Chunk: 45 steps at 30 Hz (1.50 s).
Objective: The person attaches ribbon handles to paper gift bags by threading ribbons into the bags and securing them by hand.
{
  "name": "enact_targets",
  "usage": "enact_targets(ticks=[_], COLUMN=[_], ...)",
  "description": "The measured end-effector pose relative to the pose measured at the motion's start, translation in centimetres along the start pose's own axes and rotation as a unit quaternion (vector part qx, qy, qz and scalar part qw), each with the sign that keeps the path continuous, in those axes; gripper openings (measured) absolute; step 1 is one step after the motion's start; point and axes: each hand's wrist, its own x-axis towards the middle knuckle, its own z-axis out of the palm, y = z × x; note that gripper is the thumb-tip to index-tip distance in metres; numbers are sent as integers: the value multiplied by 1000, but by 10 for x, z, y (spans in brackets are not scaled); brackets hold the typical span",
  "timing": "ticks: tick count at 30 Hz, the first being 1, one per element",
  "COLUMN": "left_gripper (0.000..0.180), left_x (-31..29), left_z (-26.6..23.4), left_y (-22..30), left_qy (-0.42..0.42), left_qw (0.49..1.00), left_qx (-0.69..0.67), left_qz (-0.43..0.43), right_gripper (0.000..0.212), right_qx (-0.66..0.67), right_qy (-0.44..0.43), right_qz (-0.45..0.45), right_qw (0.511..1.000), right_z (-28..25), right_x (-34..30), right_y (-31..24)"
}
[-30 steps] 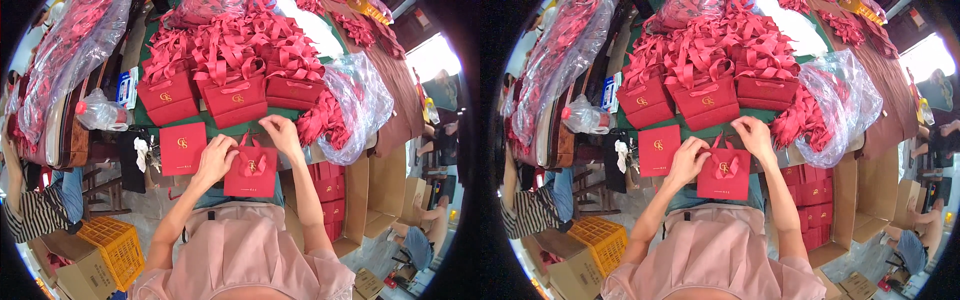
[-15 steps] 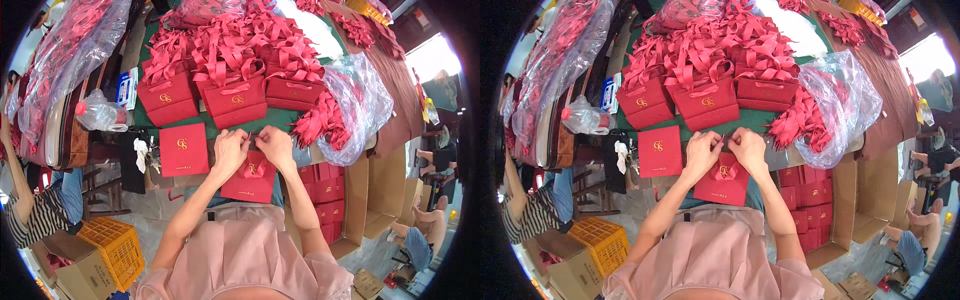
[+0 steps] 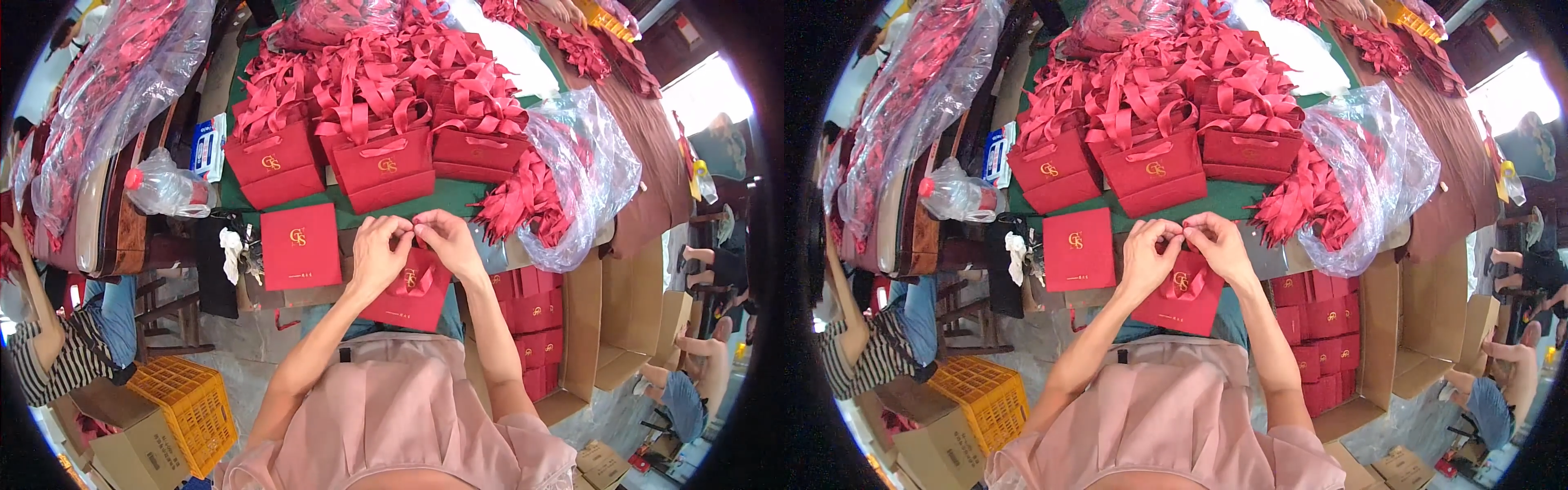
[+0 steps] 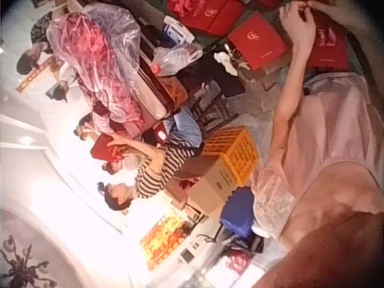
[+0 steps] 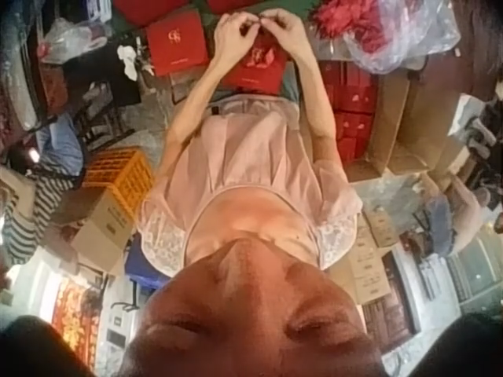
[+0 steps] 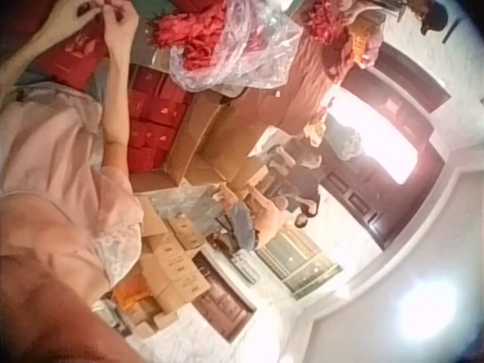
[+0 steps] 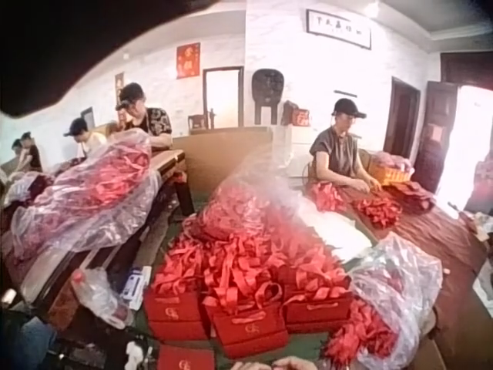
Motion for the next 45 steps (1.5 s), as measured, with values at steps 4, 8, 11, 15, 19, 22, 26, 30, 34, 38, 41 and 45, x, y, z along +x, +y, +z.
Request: enact_targets(ticks=[4, 8, 11, 15, 19, 22, 26, 30, 34, 38, 41, 45], left_gripper=[14, 38, 61, 65, 40, 35, 26, 27, 27, 38, 60, 81], left_x=[-1, -14, -33, -38, -50, -59, -67, -65, -57, -45, -44, -69], left_z=[-4, -15, -25, -43, -34, -36, -59, -71, -92, -103, -86, -38], left_y=[-4, -8, -11, -7, 6, 10, 18, 18, 17, 41, 44, 31], left_qy=[-19, 36, -26, -96, -37, -59, -87, -49, 17, 66, 12, -119], left_qw=[999, 996, 993, 854, 944, 956, 951, 958, 964, 992, 988, 954], left_qx=[12, 45, -80, -437, -313, -271, -270, -263, -249, -95, 102, 248], left_qz=[30, 65, -81, -265, -97, -93, -125, -105, -93, -45, 114, 121], right_gripper=[11, 9, 13, 18, 20, 19, 18, 21, 27, 17, 16, 16], right_qx=[46, 79, 161, 273, 250, 259, 253, 207, 71, -208, -351, -536], right_qy=[18, 52, 109, 182, 156, 189, 225, 204, 213, 257, 254, 260], right_qz=[-3, 1, 23, 6, 39, 19, -33, -53, -76, -134, -169, -217], right_qw=[999, 996, 981, 945, 955, 947, 940, 955, 971, 934, 885, 774], right_z=[-2, -21, -38, -42, -18, -12, -35, -37, -49, -65, -64, -58], right_x=[-3, -7, -8, -4, -4, 4, 18, 15, 2, -9, -8, -1], right_y=[2, -1, -2, 7, 8, 2, -7, -10, -29, -27, -21, -15])
